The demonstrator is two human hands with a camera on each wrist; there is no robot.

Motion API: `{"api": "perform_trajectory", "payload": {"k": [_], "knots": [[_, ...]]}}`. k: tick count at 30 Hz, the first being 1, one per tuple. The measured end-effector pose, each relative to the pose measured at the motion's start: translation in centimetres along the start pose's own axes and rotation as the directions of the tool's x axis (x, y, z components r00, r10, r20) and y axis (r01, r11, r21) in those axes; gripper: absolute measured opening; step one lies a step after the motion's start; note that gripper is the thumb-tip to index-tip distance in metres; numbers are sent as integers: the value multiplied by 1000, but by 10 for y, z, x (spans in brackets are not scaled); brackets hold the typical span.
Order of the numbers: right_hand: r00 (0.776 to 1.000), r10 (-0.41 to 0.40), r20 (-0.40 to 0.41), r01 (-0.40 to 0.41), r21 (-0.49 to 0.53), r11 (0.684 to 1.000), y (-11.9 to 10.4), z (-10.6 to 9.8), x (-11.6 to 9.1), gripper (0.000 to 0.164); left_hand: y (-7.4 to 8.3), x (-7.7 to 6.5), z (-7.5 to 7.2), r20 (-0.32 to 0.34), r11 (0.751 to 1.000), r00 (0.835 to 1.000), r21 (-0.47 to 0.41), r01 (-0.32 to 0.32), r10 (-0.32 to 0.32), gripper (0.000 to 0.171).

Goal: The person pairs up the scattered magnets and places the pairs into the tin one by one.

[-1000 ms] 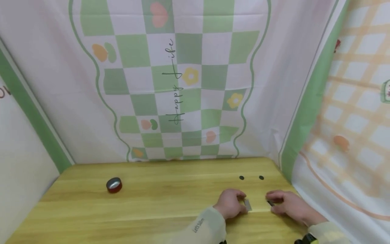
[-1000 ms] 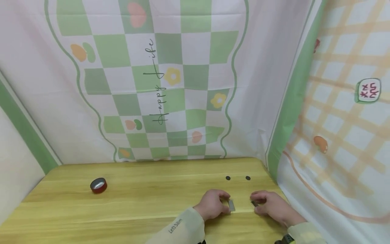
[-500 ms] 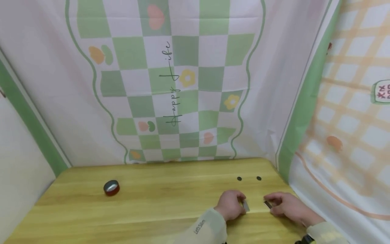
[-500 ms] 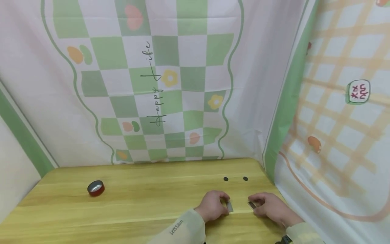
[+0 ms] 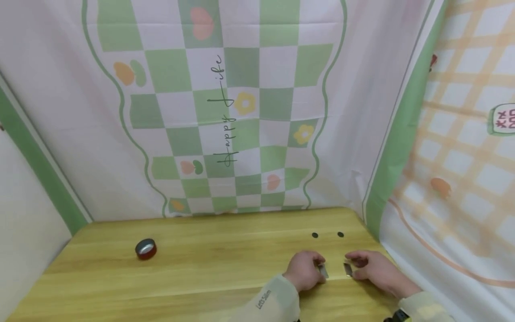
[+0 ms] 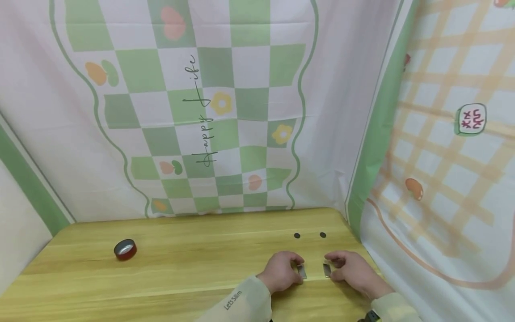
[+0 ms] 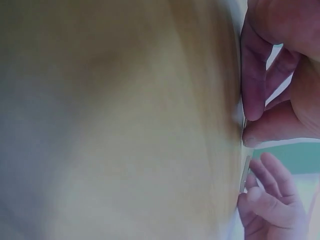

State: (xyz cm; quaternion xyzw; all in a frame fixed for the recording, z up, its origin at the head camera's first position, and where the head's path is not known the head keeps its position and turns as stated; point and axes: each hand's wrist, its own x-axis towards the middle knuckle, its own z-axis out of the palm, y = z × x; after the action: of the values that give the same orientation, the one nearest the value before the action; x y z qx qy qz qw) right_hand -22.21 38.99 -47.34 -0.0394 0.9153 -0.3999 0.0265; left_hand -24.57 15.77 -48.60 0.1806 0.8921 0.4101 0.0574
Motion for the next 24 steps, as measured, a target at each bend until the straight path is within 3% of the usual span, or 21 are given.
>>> {"api": "perform_trajectory", "payload": {"k": [5, 16, 24], "knots": [[999, -28, 40, 27, 24, 999, 5, -2, 2, 61, 1, 0, 0, -1, 999, 1000, 41, -13, 13, 43], [997, -48, 56, 50, -37, 998, 2, 2, 5, 47, 1, 0, 1, -23, 1000, 1000, -1, 20, -20, 37], [997, -50, 63, 53, -45, 998, 0, 5, 4, 43, 3, -3, 0, -26, 998, 1000, 69, -1, 2, 38]]}}
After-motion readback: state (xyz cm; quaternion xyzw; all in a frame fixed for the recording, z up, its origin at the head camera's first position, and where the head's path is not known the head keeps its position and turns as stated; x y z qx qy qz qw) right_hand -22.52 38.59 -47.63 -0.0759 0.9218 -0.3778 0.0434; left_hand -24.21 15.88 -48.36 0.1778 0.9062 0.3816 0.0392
